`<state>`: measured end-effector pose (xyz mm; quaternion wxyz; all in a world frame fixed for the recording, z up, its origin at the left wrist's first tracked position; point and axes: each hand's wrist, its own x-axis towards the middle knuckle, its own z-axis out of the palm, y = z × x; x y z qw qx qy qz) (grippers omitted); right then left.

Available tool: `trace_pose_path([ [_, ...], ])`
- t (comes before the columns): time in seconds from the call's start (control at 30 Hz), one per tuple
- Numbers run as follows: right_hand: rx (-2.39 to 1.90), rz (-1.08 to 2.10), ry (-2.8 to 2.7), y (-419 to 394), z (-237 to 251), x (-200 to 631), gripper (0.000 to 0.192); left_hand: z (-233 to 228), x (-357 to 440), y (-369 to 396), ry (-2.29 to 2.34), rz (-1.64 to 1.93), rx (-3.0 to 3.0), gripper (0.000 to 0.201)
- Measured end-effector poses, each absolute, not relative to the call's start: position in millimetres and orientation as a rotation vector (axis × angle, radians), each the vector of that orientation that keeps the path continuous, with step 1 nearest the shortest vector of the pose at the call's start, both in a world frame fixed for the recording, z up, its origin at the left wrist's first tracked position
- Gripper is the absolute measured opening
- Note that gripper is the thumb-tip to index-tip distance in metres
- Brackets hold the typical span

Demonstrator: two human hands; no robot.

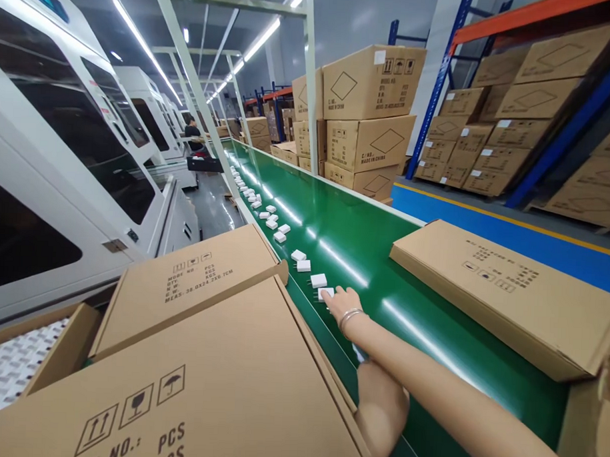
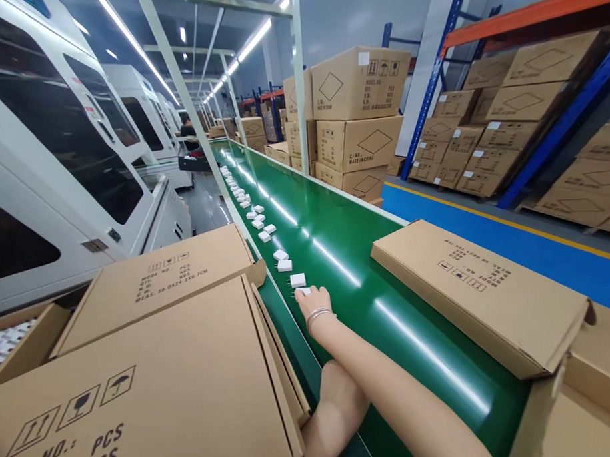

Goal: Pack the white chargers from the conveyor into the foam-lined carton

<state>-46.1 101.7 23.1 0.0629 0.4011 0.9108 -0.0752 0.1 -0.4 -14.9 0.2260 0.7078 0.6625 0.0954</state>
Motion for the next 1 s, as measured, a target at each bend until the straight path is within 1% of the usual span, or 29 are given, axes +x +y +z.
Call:
trace_pose_path([
  [0.1, 1.232, -0.123, 2.763, 113, 32, -62, 0.031, -15, 0, -1, 1.81, 0.36, 1.918, 0.031],
  [0.17, 1.224, -0.116, 2.743, 121, 33, -75, 0.029, -16, -1, -2, 1.806, 0.385, 1.834, 0.031],
  [0.27, 1.216, -0.185, 2.692, 131, 29, -89, 0.022, -13, -4, -4, 1.806, 0.398, 1.697, 0.032],
  [0.37, 1.22, -0.303, 2.698, 140, 23, -80, 0.02, -8, -8, -7, 1.848, 0.5, 1.74, 0.025],
  [0.43, 1.255, -0.387, 2.745, 144, 21, -56, 0.025, -7, -10, -9, 1.918, 0.529, 1.793, 0.032],
  [0.53, 1.374, -0.538, 2.809, 144, 19, 6, 0.042, -8, -9, -11, 2.001, 0.487, 1.805, 0.04],
  [0.67, 1.565, -0.745, 2.773, 128, 8, 95, 0.041, -10, -8, -10, 2.043, 0.51, 1.784, 0.045],
  [0.73, 1.629, -0.94, 2.753, 114, -4, 125, 0.043, -7, -8, -10, 2.035, 0.509, 1.795, 0.042],
  [0.83, 1.622, -1.234, 2.735, 93, -24, 147, 0.046, -2, -11, -10, 1.961, 0.474, 1.892, 0.031],
  [0.9, 1.571, -1.278, 2.724, 83, -36, 155, 0.052, -2, -14, -10, 1.905, 0.432, 1.982, 0.026],
  [1.0, 1.506, -1.307, 2.722, 72, -42, 164, 0.069, -4, -15, -10, 1.879, 0.369, 2.059, 0.032],
])
